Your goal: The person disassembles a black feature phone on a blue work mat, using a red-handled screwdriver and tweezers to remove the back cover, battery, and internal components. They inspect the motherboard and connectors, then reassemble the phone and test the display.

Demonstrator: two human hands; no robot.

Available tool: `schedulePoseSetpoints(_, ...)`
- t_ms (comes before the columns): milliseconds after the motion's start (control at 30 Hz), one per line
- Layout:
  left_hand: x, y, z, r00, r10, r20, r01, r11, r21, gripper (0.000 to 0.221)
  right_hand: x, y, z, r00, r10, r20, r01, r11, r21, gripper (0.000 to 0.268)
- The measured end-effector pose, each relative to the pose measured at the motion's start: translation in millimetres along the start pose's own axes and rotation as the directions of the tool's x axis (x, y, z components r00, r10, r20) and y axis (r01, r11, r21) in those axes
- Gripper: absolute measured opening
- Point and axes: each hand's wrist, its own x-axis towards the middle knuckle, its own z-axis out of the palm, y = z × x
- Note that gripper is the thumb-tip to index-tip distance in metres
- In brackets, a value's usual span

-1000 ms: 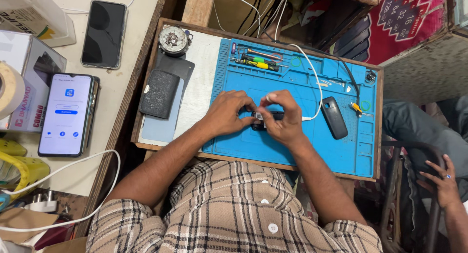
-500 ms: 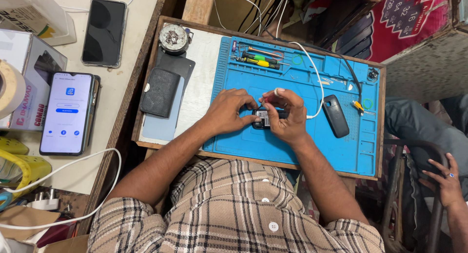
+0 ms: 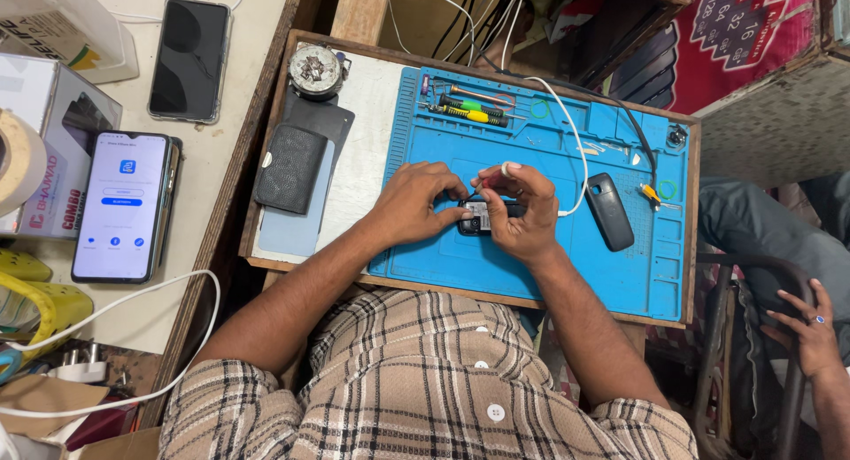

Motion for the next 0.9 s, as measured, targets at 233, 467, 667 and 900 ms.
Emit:
schedulePoseSetpoints(233,-1.6,-2.2,1.7,1.000,-0.003,-0.021,0.003,1.000,-0.002,0.016,-1.6,0.3,1.4,0.999,0.003,-0.036,-0.001,0.999,0.041,0.056)
schedulePoseSetpoints(467,0.0,-2.5,3.5,0.999,-0.050,0.003,0.050,0.999,-0.008,0.015,-3.4,3.1,-3.7,0.996,-0.010,-0.091,0.018,0.996,0.085,0.058)
schedulePoseSetpoints(667,6.8,2.5,-3.5,0.995,-0.098,0.033,0.101,0.987,-0.126,0.015,-18.0,-1.2,-32.9,0.950,0.116,-0.290,-0.065,0.982,0.179,0.058)
schedulePoseSetpoints(900,34.7,9.6,-0.4,0.995,-0.058,0.076,0.068,0.987,-0.146,0.018,-84.5,-1.7,-95.2,0.894,0.189,-0.405,-0.185,0.982,0.051,0.061)
